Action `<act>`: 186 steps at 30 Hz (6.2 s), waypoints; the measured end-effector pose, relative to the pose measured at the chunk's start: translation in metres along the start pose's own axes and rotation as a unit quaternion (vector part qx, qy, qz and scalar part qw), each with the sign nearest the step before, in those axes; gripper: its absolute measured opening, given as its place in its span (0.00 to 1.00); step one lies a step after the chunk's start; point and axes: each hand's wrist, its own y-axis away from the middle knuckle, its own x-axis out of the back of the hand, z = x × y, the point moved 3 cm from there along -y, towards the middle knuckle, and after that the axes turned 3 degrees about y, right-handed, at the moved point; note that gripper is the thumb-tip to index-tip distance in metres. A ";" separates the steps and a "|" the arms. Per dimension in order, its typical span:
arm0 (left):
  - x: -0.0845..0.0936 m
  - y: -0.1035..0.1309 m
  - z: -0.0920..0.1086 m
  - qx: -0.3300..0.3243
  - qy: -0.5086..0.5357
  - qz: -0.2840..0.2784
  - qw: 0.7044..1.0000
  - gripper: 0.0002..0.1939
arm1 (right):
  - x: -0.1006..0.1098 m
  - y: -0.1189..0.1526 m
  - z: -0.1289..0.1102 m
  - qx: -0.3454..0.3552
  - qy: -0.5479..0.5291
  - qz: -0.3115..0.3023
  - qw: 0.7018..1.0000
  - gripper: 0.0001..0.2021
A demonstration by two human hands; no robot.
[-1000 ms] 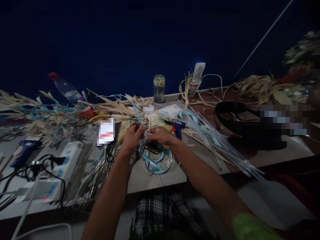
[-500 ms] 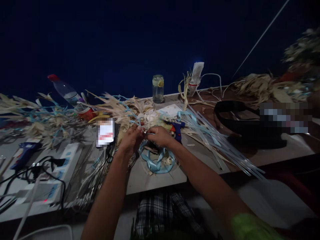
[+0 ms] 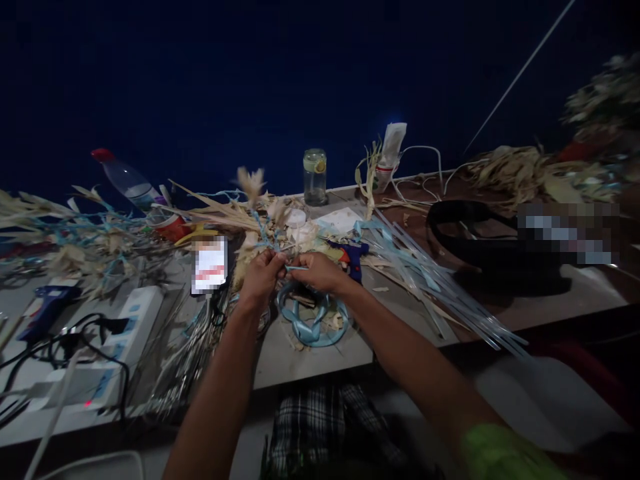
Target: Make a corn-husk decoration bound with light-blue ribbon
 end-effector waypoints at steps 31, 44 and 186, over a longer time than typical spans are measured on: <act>0.001 0.002 -0.002 0.040 0.005 -0.040 0.998 0.12 | -0.001 0.001 0.001 -0.029 -0.154 -0.061 0.986 0.11; 0.003 -0.008 -0.007 -0.020 -0.053 -0.021 0.998 0.12 | -0.008 0.001 -0.002 -0.067 -0.206 -0.063 0.974 0.15; 0.022 -0.021 -0.018 -0.069 -0.223 -0.013 0.972 0.11 | 0.056 0.058 0.010 0.000 0.119 0.021 0.993 0.20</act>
